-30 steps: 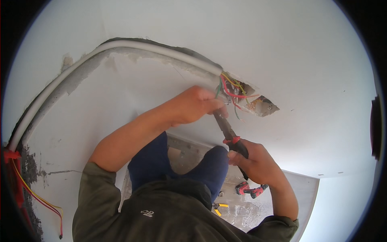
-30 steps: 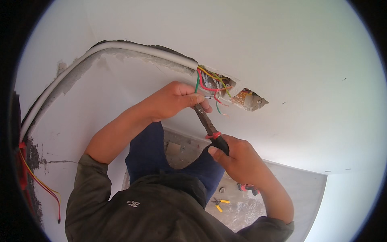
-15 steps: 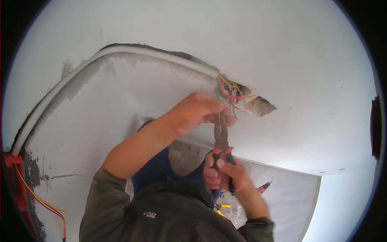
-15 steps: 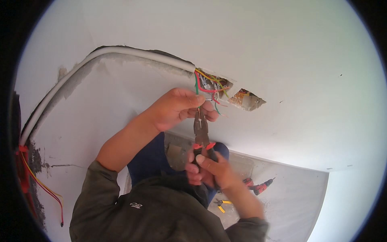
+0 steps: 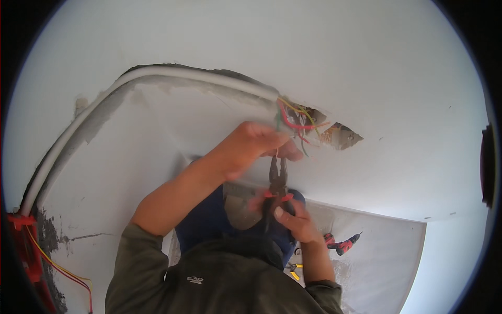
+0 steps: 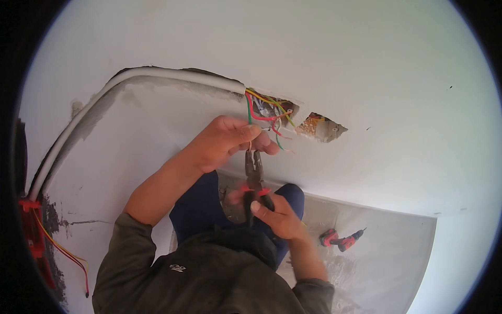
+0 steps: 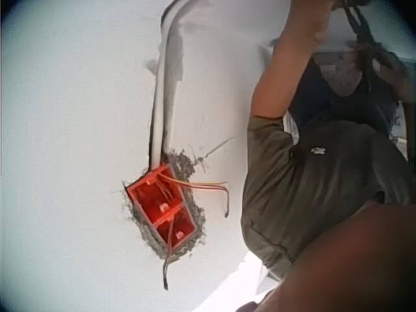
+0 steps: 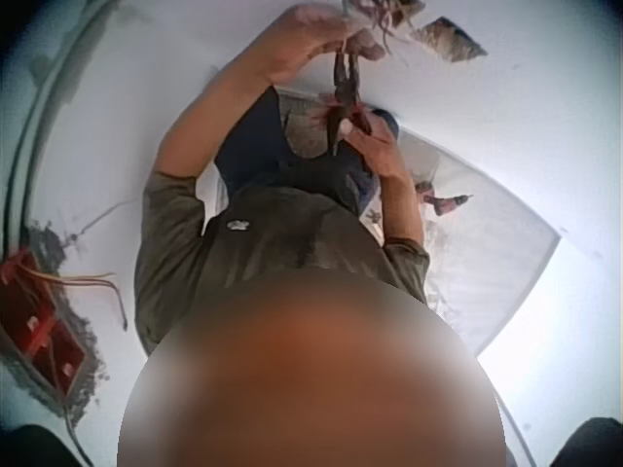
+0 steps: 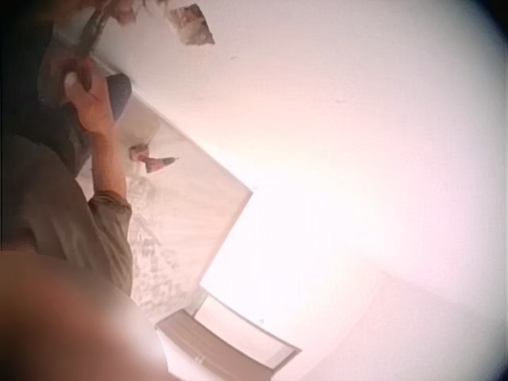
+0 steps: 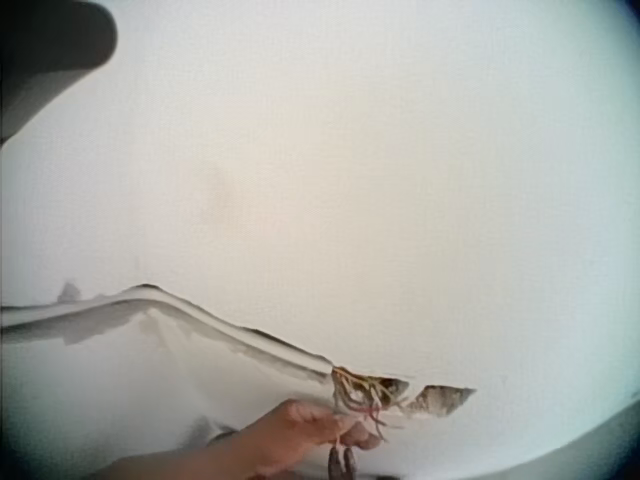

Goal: Wiring electrical boxes and stripping wires for outlet installation.

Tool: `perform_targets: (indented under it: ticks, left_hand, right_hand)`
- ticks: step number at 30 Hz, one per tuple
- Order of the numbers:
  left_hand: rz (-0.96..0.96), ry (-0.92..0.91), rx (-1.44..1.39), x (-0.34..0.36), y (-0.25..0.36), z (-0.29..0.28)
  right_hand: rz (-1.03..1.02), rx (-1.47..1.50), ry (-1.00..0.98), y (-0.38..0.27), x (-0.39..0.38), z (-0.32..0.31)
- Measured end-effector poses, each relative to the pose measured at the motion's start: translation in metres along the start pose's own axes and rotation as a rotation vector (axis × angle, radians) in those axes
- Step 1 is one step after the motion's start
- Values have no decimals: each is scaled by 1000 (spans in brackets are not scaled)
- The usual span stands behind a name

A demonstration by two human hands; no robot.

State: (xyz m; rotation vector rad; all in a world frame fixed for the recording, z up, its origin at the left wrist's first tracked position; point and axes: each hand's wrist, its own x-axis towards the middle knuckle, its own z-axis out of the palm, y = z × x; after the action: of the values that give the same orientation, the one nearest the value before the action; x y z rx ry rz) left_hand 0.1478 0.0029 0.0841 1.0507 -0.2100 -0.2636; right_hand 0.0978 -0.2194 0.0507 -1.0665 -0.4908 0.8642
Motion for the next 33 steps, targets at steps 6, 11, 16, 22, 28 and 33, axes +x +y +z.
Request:
perform_targets:
  ticks: [6,11,16,22,28,33]
  left_hand:
    - [15,-2,139,3,3,-1]
    - [0,22,225,3,5,0]
    - [6,18,185,1,5,-1]
    - [-15,43,225,0,9,2]
    - [-16,32,227,0,10,0]
    - [-20,2,229,2,10,-1]
  right_hand:
    - [18,-1068,291,-54,-11,-4]
    - [84,-981,258,-63,-7,2]
    - [78,-1102,289,-65,-2,13]
    - [-14,-1428,341,-71,-6,8]
    - [42,-1381,277,-75,-2,0]
    - [211,-116,93,-33,-3,-18]
